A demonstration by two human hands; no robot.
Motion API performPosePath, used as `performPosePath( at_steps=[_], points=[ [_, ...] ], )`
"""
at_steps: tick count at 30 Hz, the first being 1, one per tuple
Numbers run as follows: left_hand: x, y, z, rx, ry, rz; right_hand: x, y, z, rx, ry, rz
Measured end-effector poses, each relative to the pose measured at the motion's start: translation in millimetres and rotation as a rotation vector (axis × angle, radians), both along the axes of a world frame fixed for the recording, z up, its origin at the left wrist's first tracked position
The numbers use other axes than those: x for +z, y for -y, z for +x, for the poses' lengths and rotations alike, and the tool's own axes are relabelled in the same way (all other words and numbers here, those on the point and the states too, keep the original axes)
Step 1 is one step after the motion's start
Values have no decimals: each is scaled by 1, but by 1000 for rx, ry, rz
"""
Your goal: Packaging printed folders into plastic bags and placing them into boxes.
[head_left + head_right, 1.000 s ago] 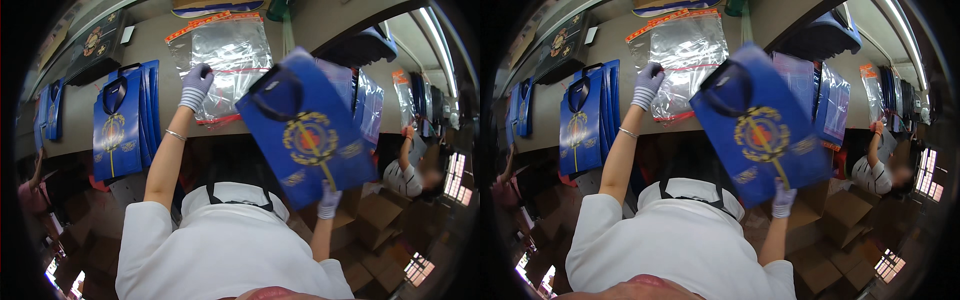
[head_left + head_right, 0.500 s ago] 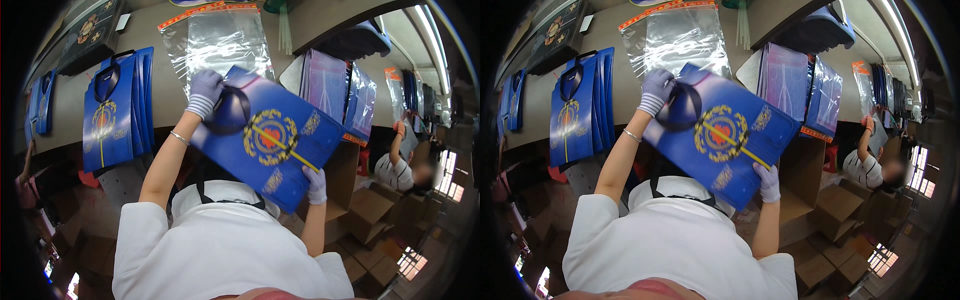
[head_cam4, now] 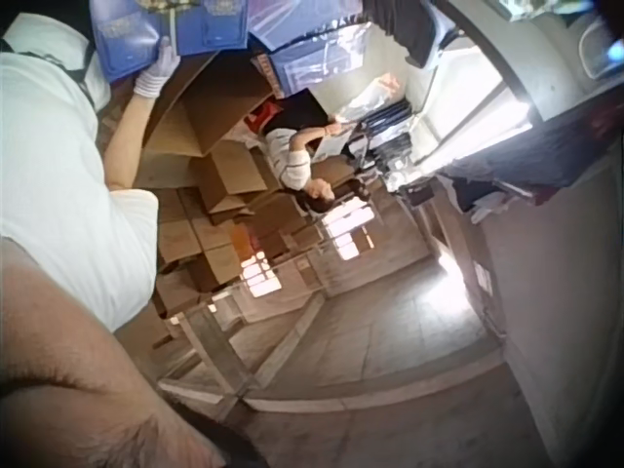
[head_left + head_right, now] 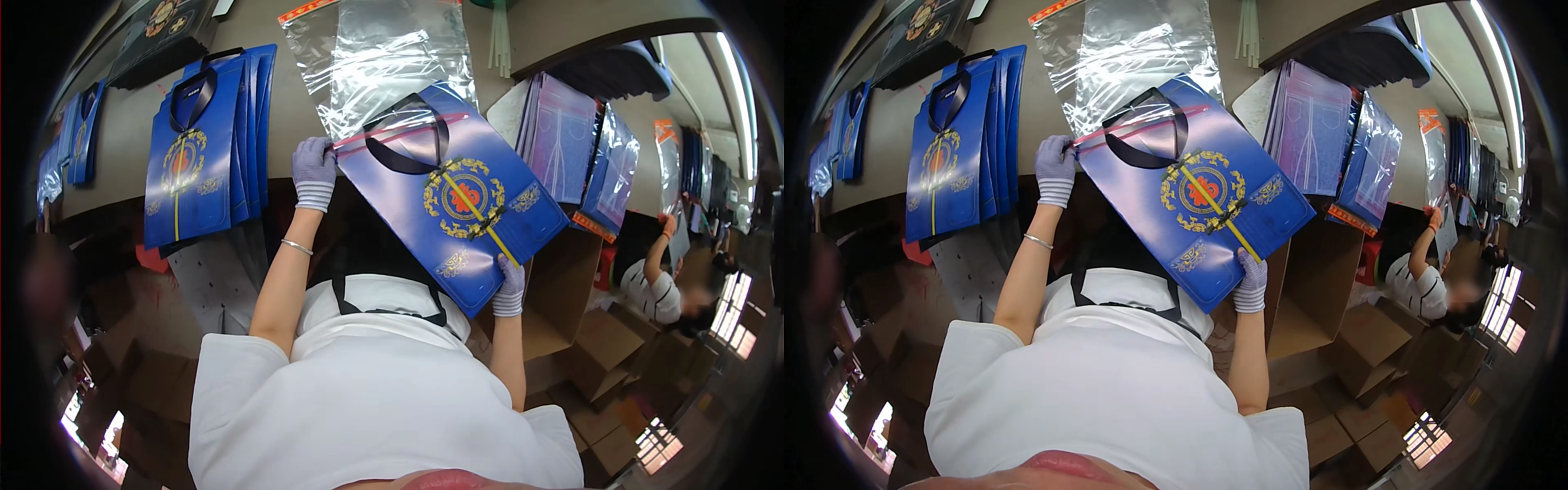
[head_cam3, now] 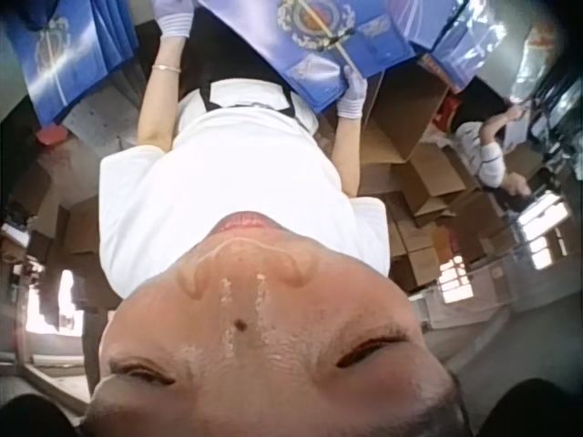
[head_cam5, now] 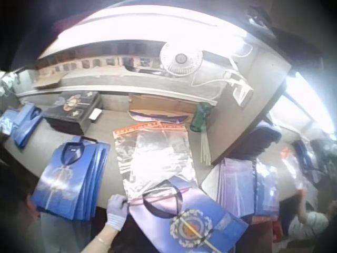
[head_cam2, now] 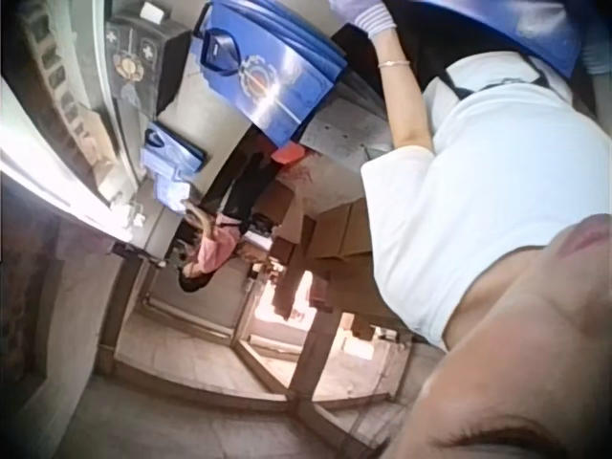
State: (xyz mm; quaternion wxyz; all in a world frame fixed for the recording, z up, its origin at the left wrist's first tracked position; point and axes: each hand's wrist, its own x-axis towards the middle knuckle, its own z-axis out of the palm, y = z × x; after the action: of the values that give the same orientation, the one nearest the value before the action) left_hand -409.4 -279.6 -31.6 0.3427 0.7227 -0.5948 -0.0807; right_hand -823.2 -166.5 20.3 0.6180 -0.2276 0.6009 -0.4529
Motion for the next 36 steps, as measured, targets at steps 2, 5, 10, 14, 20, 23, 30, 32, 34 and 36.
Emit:
performPosePath(
  at_steps=[2,5,10,14,20,23,30,32,34,36],
  points=[
    [0,-2,1,21,-22,5,12,2,14,-23,24,7],
    [0,-4,2,33,-63,-52,24,0,28,-39,36,-29],
    [6,-1,-4,148,-165,-54,26,-8,33,-74,30,15],
    [10,1,0,189,-53,19,26,-16,39,-98,56,6],
    [-4,-9,-9,356,-396,71,52,-15,66,-55,-102,-49],
    [3,-12,-23,328,-346,100,42,-21,65,-166,-9,-46],
    [6,-15,-53,77,-1001,39,16,5,77,-160,35,-15],
    [-4,3,-35,172,-1099,149,-15,1,71,-163,110,-35],
    [-10,19,-28,199,-1064,210,-26,1,63,-139,95,-28],
    [7,38,-32,147,-414,66,-16,4,65,-145,81,-6]
  ],
)
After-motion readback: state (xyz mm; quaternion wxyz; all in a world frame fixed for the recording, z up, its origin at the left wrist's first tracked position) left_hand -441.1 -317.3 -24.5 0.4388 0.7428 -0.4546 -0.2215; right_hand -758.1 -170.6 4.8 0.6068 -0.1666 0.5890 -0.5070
